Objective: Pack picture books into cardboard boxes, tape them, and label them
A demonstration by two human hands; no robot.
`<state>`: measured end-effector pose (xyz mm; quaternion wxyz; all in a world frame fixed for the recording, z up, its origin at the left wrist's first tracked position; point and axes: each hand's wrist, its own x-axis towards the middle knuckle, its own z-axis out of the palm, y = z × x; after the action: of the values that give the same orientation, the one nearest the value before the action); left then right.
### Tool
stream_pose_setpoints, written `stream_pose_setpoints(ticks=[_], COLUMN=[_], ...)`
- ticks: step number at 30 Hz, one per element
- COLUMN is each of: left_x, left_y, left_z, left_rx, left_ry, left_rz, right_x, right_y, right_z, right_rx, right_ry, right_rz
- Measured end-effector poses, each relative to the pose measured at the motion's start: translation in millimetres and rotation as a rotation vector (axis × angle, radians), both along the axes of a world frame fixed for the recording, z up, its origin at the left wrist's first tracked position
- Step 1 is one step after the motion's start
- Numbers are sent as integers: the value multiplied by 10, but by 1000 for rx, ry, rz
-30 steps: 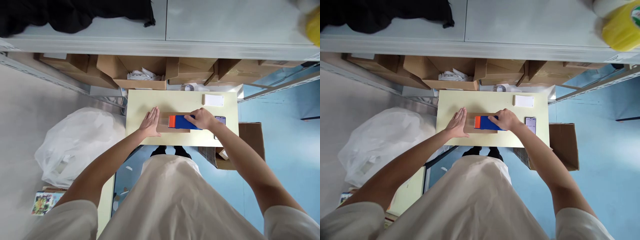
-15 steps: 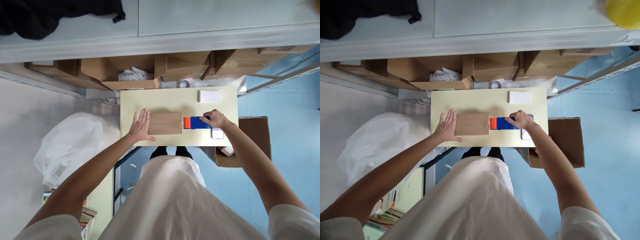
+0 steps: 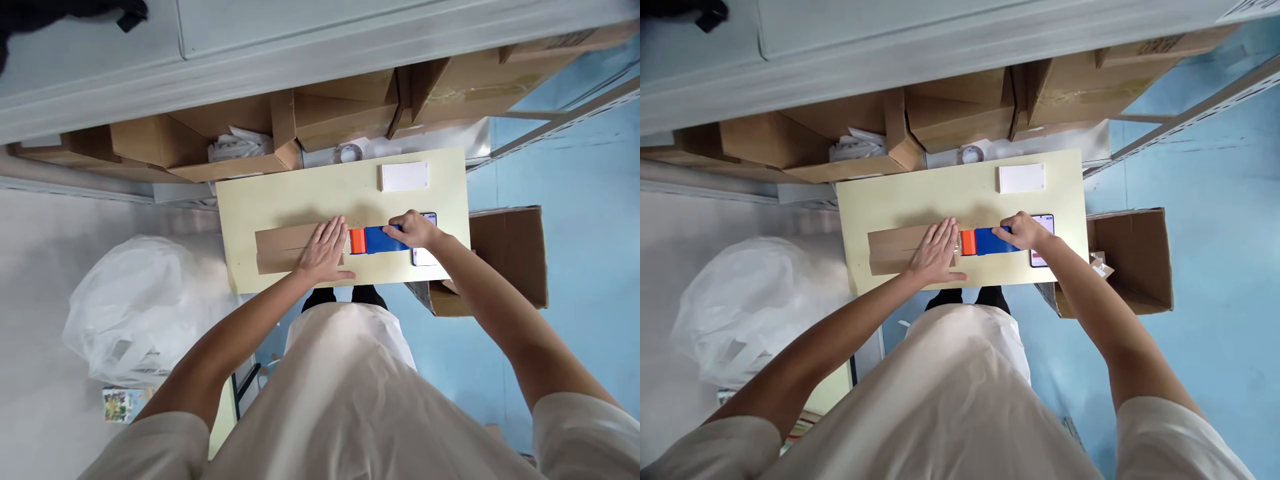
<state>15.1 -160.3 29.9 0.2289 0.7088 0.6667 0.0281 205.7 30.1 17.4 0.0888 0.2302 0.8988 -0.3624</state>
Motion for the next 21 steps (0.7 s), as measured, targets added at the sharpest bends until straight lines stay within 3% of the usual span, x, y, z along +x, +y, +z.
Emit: stream_pose_setpoints(ticks=[4, 7, 12, 15, 21], left_x=[-20, -4, 1, -3, 4], left_y=[-15, -12, -31, -45, -40], left_z=[1, 5, 1, -10, -36], left_rx=[-17, -9, 26, 35, 107], left_ry=[13, 0, -59, -54, -42], left_rz=[3, 19, 12, -12, -50], right_x=[214, 219, -256, -596, -913], right_y=[136, 123, -227, -467, -736], right_z=[-57, 29, 455, 698, 846], right_rx=[18, 108, 324, 361, 352], right_ry=[-27, -112, -350, -408, -458], right_rz=[28, 22, -101, -107, -90])
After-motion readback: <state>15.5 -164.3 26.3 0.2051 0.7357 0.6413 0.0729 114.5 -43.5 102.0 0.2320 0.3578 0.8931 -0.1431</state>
